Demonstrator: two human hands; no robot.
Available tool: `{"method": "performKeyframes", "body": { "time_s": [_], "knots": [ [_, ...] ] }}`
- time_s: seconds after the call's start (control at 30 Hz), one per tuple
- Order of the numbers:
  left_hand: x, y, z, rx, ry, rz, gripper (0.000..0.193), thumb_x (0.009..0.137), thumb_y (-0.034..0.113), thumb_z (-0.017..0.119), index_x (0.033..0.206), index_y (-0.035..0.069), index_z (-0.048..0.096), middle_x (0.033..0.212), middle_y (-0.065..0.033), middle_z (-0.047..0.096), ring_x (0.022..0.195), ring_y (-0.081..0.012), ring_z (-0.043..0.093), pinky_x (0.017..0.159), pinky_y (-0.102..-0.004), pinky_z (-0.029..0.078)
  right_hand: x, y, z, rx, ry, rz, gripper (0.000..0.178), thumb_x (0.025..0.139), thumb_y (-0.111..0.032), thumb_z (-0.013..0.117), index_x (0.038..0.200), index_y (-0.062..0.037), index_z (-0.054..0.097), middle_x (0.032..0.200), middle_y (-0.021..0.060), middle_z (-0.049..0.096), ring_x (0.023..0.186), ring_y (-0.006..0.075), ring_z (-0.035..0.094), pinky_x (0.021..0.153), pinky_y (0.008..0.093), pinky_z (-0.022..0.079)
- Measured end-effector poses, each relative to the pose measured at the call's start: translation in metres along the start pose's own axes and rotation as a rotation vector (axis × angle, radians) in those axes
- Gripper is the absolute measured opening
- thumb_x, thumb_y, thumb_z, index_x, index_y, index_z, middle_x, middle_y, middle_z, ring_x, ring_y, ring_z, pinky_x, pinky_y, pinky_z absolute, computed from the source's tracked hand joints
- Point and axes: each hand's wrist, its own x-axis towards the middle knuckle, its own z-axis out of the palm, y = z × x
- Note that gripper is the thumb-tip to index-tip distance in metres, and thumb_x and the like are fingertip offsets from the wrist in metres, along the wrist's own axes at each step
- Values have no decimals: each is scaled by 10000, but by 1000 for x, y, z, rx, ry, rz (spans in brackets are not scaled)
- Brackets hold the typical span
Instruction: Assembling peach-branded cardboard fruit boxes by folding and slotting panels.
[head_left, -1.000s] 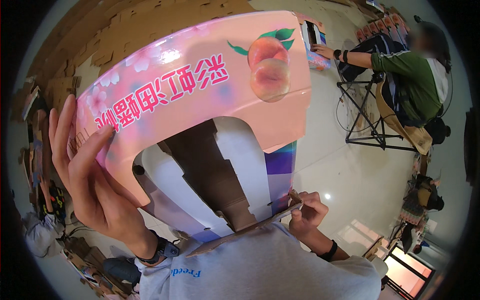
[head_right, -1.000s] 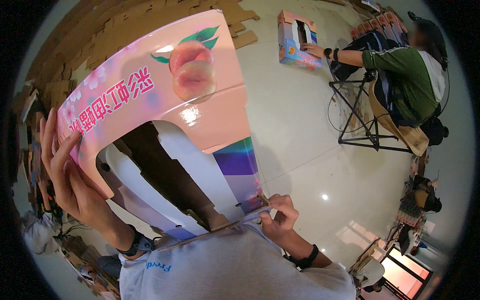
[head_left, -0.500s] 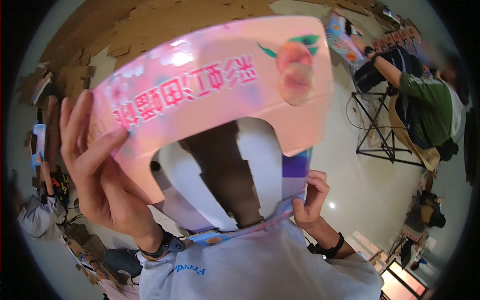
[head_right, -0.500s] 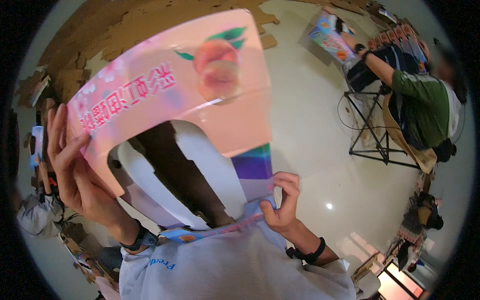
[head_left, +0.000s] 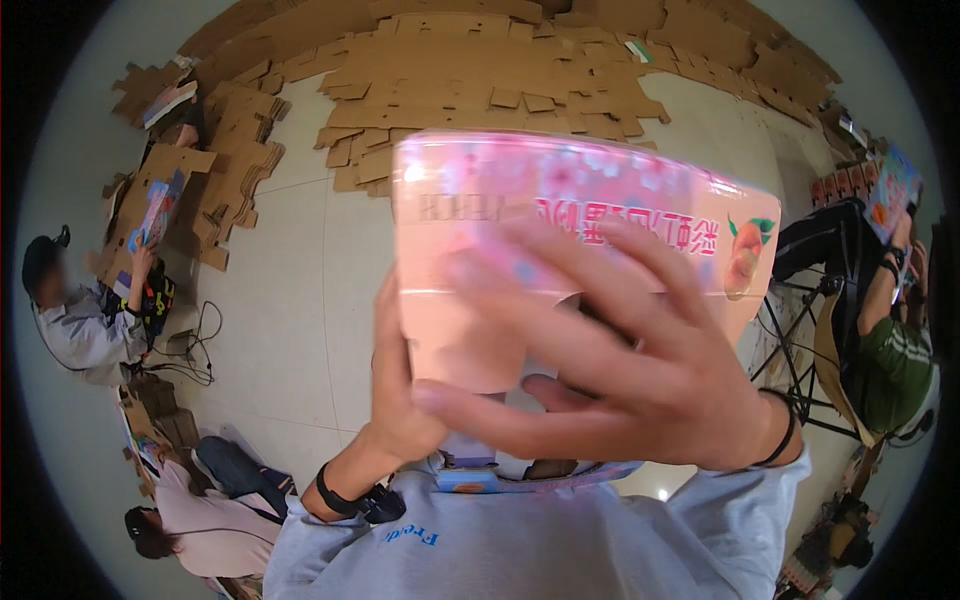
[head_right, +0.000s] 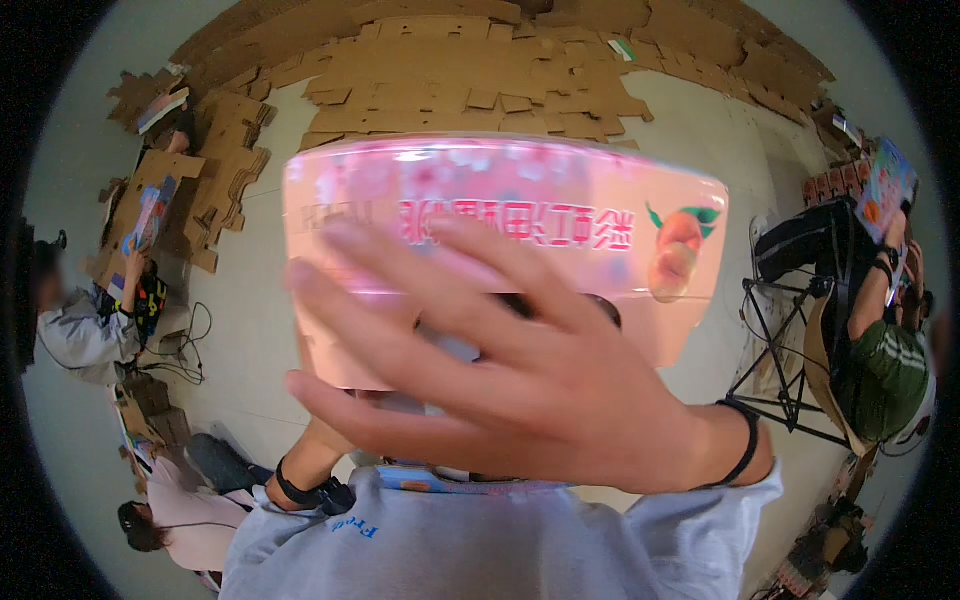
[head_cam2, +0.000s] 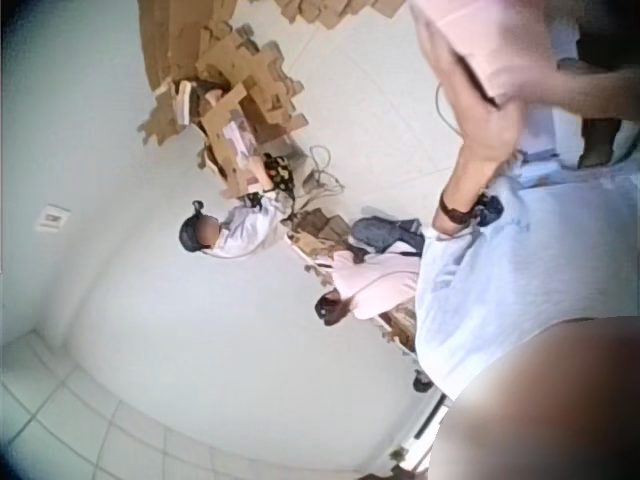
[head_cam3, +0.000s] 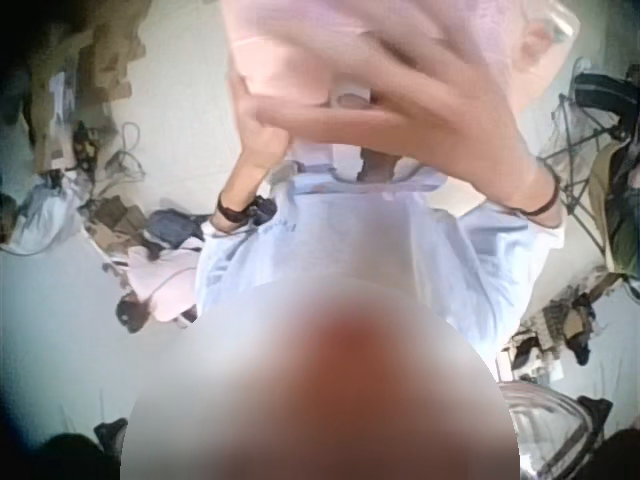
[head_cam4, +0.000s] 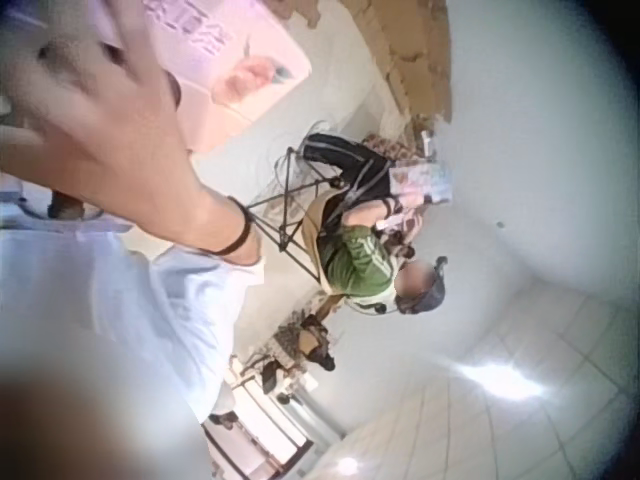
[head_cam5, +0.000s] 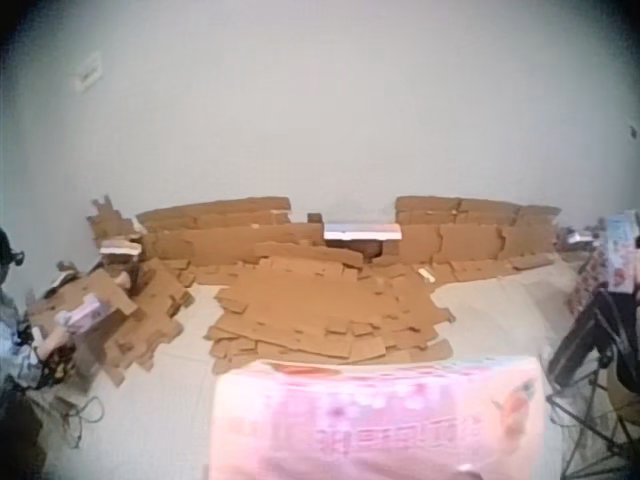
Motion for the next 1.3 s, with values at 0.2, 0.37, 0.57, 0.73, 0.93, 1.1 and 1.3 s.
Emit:
{"method": "performKeyframes", "body": {
  "time_s": [0.2, 0.37, 0.57, 0.73, 0.93, 1.1, 1.3],
  "knots": [
    [17, 18, 9, -157, -308, -305, 919, 776, 114, 876, 1537, 17, 370, 1479, -201, 477, 1348, -349, 522, 1102, -423, 463, 24, 21, 32, -80, -158, -414, 202, 851, -129, 708, 1026, -187, 625, 1209, 41, 681, 1262, 235, 640, 1070, 417, 496],
    [6, 1, 8, -11, -244, -278, 1137, 702, 54, 909, 1629, 5, 252, 1513, -231, 455, 1387, -405, 480, 1144, -448, 416, 24, 31, 42, -126, -50, -478, 235, 783, -60, 689, 973, -191, 642, 1110, 31, 691, 1075, 216, 689, 955, 436, 546],
    [9, 0, -1, 6, -270, -187, 1099, 706, 95, 915, 1611, -12, 299, 1498, -215, 496, 1355, -400, 507, 1132, -448, 423, 36, 32, 44, -188, -44, -538, 230, 757, -73, 703, 937, -211, 669, 1074, 44, 702, 1056, 236, 706, 928, 466, 556],
    [20, 2, -2, 79, -212, 41, 1085, 702, 143, 936, 1592, -26, 337, 1469, -222, 521, 1339, -397, 516, 1119, -444, 438, 35, 25, 37, -226, -74, -449, 190, 768, -101, 717, 929, -198, 689, 1029, 51, 733, 1019, 251, 733, 957, 452, 547],
    [20, -3, -4, 62, -200, 60, 1071, 699, 173, 948, 1576, -25, 366, 1454, -224, 537, 1341, -400, 517, 1110, -451, 451, 36, 16, 31, -311, -165, -421, 144, 853, -96, 700, 972, -169, 738, 1060, 66, 763, 1052, 262, 748, 981, 447, 542],
    [14, -4, -7, 38, -209, 6, 1057, 713, 190, 939, 1581, -2, 366, 1469, -216, 530, 1348, -405, 514, 1110, -455, 453, 25, 12, 24, -354, -495, -348, 631, 910, -572, 561, 1374, -154, 644, 1456, 93, 603, 1385, 276, 549, 1202, 524, 309],
    [13, 0, -3, 85, -288, -110, 990, 744, 203, 892, 1569, 7, 381, 1490, -225, 509, 1365, -422, 498, 1127, -497, 429, 26, 4, 36, -426, -585, -301, 884, 831, -704, 488, 1513, -144, 546, 1599, 41, 499, 1486, 251, 458, 1257, 548, 239]
  ]
}}
